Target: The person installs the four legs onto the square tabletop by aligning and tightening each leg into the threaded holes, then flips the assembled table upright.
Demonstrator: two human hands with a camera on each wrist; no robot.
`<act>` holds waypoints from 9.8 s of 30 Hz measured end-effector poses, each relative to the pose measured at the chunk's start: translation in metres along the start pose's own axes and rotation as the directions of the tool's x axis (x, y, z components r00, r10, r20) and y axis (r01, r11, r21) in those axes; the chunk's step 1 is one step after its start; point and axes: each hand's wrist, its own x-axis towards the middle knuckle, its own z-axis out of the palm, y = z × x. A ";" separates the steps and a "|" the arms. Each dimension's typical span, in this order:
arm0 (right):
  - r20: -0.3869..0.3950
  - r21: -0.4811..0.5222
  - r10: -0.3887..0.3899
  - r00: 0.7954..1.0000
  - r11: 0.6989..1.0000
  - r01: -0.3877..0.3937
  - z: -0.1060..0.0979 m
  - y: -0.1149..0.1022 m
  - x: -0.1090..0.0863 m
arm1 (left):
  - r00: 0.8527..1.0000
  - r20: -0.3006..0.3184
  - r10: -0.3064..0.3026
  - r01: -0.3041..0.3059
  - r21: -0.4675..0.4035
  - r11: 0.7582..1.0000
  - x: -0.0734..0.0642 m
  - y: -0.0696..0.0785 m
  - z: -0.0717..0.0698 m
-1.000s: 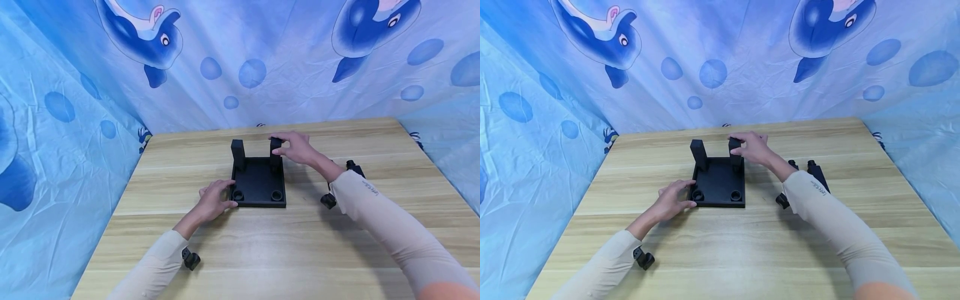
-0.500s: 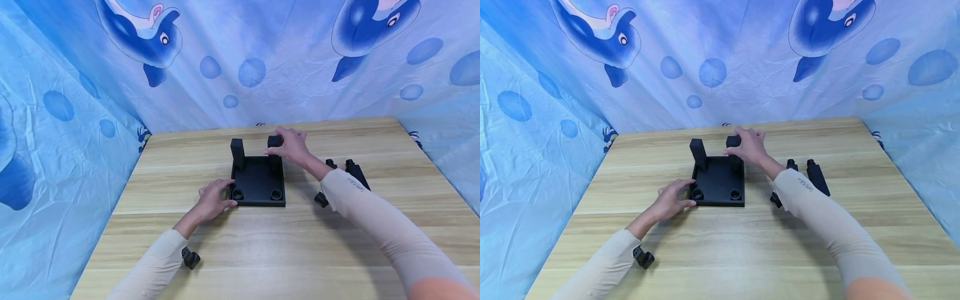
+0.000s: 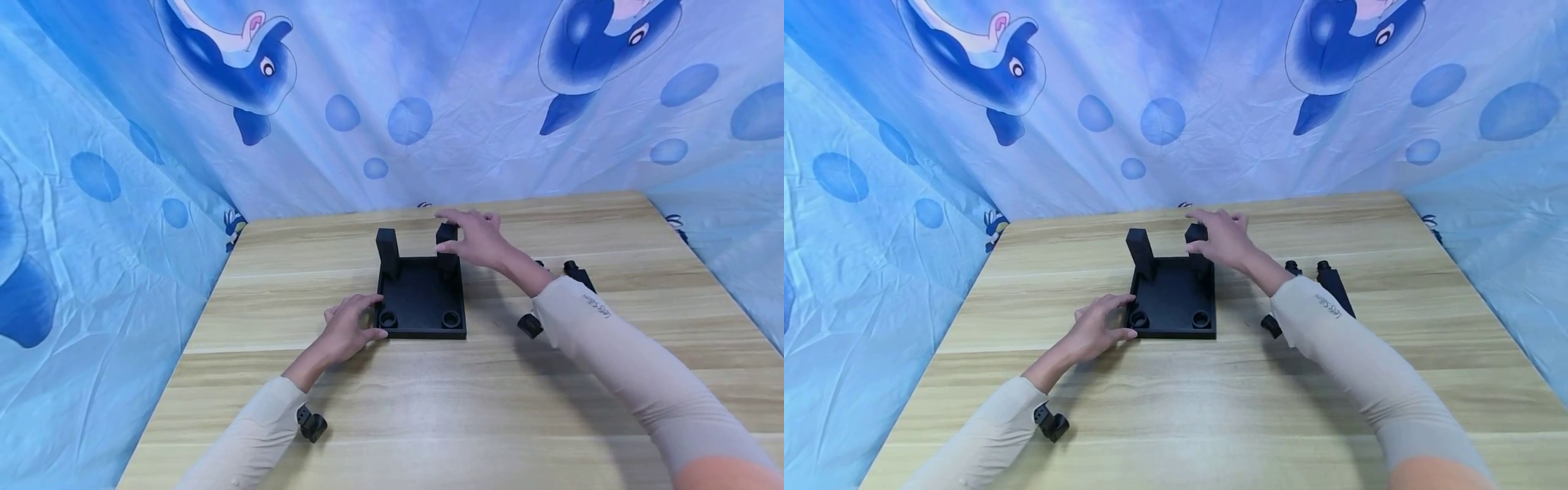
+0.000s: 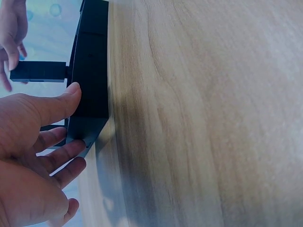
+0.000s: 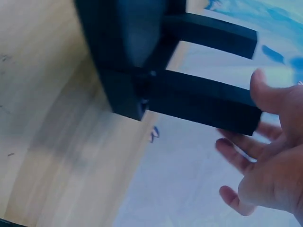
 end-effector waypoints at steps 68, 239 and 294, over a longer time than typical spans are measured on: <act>0.041 0.093 -0.053 0.998 0.994 0.049 -0.002 0.018 0.000 | 1.000 0.005 0.013 -0.013 -0.015 1.000 0.001 -0.004 0.001; 0.161 -0.404 -0.441 0.883 0.787 0.466 -0.026 0.114 -0.139 | 1.000 0.014 0.000 0.000 -0.031 1.000 0.004 -0.006 0.000; 0.084 0.543 0.187 0.979 0.815 -0.202 -0.047 0.076 -0.125 | 1.000 0.005 0.000 0.000 -0.026 1.000 0.004 -0.003 0.002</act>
